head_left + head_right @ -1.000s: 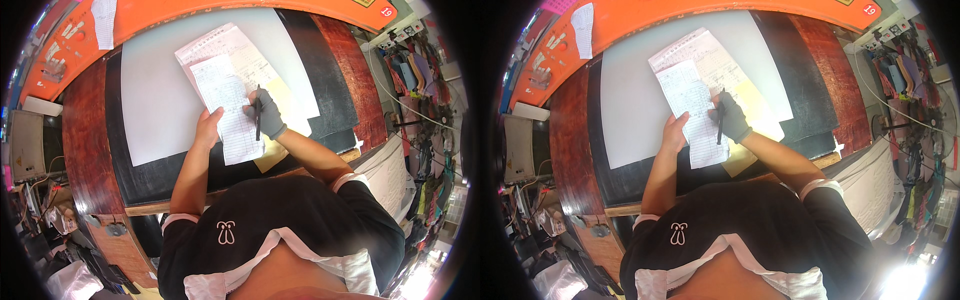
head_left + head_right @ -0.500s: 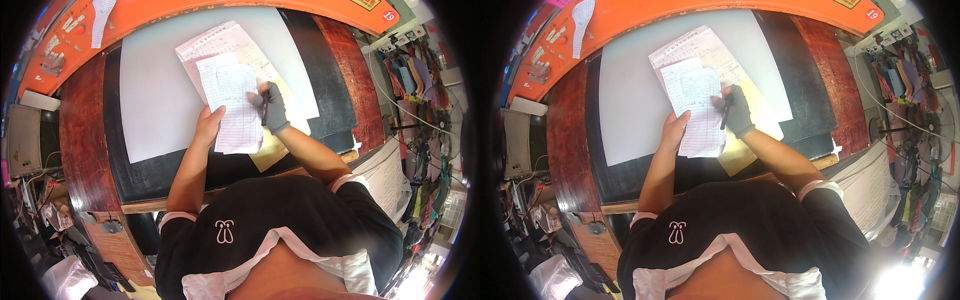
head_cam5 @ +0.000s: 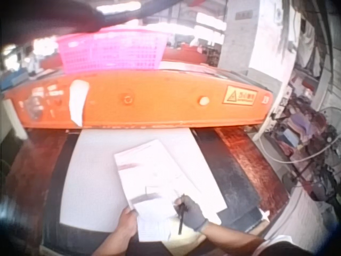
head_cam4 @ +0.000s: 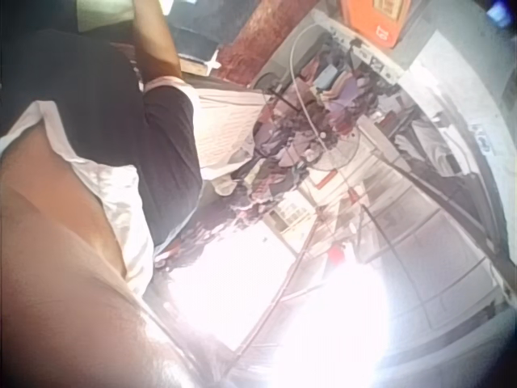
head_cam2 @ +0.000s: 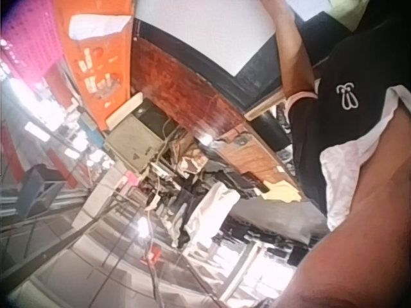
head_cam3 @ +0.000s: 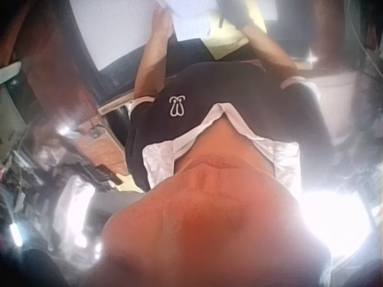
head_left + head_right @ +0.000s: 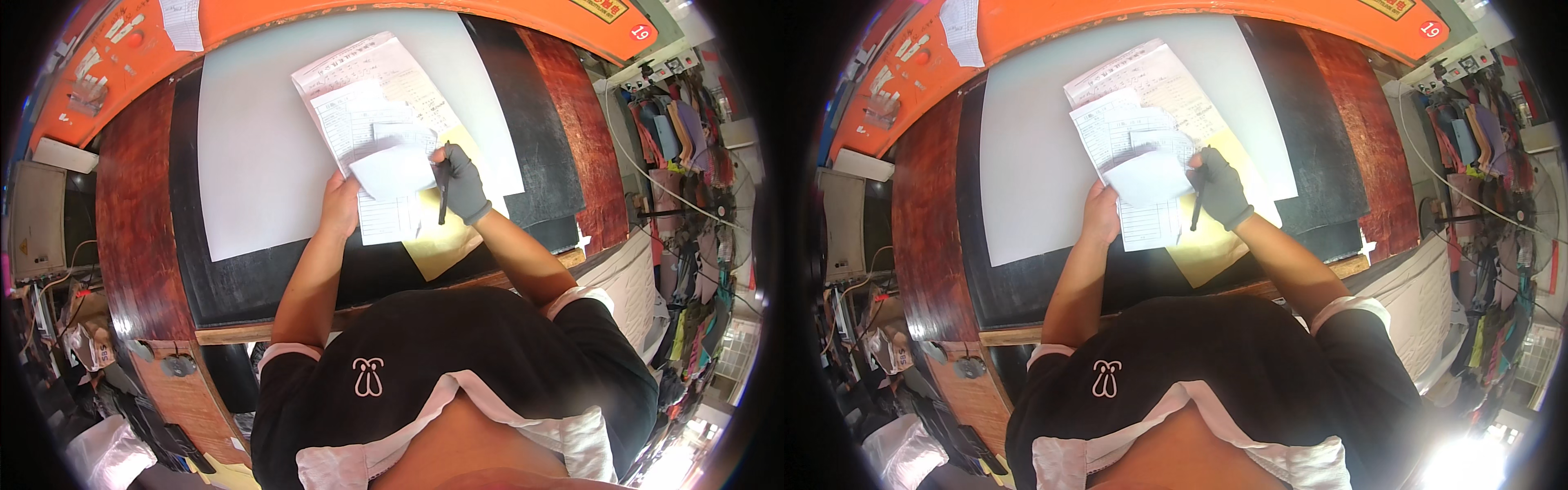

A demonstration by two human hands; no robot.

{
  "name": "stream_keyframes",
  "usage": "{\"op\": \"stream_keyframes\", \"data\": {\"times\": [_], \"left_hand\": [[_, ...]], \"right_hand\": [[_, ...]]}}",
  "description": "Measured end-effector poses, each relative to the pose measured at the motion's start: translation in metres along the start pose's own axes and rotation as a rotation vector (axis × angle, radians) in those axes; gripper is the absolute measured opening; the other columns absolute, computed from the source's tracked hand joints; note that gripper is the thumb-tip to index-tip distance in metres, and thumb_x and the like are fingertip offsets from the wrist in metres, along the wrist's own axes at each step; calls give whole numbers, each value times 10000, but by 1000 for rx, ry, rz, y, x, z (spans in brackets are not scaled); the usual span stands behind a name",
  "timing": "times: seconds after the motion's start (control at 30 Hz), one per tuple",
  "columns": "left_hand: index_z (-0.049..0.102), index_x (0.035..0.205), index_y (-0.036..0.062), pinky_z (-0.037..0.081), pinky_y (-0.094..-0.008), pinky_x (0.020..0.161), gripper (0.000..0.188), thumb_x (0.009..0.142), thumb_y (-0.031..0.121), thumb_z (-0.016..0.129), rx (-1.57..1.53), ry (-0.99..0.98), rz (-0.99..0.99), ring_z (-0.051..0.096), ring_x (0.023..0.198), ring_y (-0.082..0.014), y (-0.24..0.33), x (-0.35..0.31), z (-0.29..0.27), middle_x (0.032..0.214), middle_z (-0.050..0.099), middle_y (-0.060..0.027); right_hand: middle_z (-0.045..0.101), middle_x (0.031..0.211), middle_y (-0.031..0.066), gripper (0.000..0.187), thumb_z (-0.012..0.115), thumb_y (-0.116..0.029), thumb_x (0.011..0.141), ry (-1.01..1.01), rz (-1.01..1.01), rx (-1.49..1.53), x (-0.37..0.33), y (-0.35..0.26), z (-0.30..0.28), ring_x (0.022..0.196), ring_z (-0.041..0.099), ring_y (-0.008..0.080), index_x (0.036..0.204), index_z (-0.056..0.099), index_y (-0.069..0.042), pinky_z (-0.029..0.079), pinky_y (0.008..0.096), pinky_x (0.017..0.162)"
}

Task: The person writes on a multi-part form with a black pen, flips pages, and continues writing. They briefly walk through a workshop area carrying the form and pen, then return to the table to resume writing.

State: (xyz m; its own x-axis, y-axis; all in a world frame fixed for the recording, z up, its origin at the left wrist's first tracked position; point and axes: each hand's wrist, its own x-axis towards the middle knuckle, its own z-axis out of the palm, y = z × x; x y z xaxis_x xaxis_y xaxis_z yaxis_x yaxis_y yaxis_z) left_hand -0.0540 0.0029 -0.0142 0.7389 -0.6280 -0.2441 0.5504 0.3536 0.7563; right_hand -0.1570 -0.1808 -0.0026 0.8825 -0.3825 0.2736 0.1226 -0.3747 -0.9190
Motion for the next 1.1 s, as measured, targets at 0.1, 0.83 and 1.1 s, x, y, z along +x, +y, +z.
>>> {"op": "stream_keyframes", "data": {"times": [0.1, 0.83, 1.1], "left_hand": [[498, 1195, -42, 450, -305, 876, 307, 929, 109, 473, 8, 22, 61, 564, 1013, -183, -1, 0, 3, 1144, 575, -109], [505, 1179, -40, 476, -304, 814, 352, 878, 125, 581, 87, -47, 32, 583, 965, -182, -6, 1, -4, 1096, 595, -112], [528, 1160, -40, 496, -321, 799, 326, 861, 85, 572, 227, -123, 21, 614, 906, -194, -3, -7, -5, 1035, 622, -108]], "right_hand": [[548, 828, 20, 181, 597, 59, 808, -61, -15, -104, -8, -5, -11, 742, 511, 96, 909, 503, -58, 440, 229, 683], [494, 686, -3, 159, 650, -29, 816, -40, -48, -23, 16, -13, 13, 613, 465, 65, 881, 510, -65, 427, 226, 568], [523, 895, 31, 49, 497, -91, 925, 1, 46, 542, 32, 6, 0, 810, 510, 113, 927, 485, -44, 451, 250, 717]]}}
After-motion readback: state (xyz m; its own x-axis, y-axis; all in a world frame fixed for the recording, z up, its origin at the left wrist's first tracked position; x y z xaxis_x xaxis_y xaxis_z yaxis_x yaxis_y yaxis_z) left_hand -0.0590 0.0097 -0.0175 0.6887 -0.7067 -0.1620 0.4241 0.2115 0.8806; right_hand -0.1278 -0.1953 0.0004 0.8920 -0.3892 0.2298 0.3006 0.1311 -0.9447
